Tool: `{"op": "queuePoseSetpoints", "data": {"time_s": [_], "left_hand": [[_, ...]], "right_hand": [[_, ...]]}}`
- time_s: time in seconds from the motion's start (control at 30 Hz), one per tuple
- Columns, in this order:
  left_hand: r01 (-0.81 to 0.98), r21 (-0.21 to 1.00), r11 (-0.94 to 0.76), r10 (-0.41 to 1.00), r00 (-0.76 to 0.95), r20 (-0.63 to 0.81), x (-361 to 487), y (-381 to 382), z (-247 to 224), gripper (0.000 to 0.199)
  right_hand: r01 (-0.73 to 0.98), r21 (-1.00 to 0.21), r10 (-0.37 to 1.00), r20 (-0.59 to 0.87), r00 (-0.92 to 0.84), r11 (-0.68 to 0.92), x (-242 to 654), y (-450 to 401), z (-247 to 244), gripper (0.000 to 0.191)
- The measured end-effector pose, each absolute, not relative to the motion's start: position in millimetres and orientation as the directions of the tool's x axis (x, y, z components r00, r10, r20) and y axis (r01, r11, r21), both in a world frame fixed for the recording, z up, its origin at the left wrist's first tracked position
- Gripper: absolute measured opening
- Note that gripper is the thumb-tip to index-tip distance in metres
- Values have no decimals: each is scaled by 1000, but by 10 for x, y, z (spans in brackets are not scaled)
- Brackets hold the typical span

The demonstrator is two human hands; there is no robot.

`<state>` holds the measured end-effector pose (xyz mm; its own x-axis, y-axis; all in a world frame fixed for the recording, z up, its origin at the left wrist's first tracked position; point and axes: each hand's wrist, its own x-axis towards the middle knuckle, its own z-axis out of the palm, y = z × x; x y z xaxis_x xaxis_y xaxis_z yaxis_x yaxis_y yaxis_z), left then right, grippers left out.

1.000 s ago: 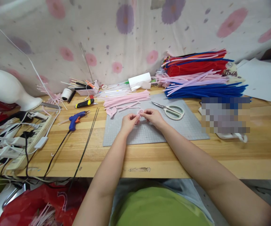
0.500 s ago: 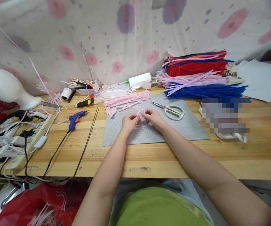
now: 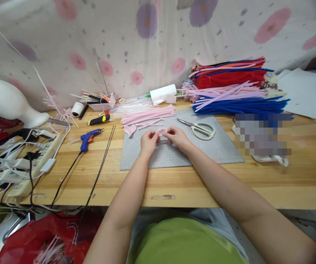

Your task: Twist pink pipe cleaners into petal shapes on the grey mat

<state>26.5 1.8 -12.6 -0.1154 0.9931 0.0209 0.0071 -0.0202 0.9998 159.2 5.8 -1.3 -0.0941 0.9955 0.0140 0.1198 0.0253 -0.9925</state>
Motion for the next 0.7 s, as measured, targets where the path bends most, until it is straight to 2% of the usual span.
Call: {"op": "queuePoseSetpoints", "data": {"time_s": [0.3, 0.53, 0.7], "left_hand": [[154, 985, -76, 997, -13, 78, 258, 3, -124, 22], [309, 943, -123, 977, -128, 170, 271, -35, -91, 19], [330, 939, -101, 980, -128, 151, 268, -29, -93, 20]], "right_hand": [[62, -998, 995, -16, -95, -11, 1583, 66, 14, 29], [179, -984, 999, -12, -51, -3, 1537, 81, -26, 35], [200, -979, 999, 32, -40, 39, 1533, 98, -75, 34]]}}
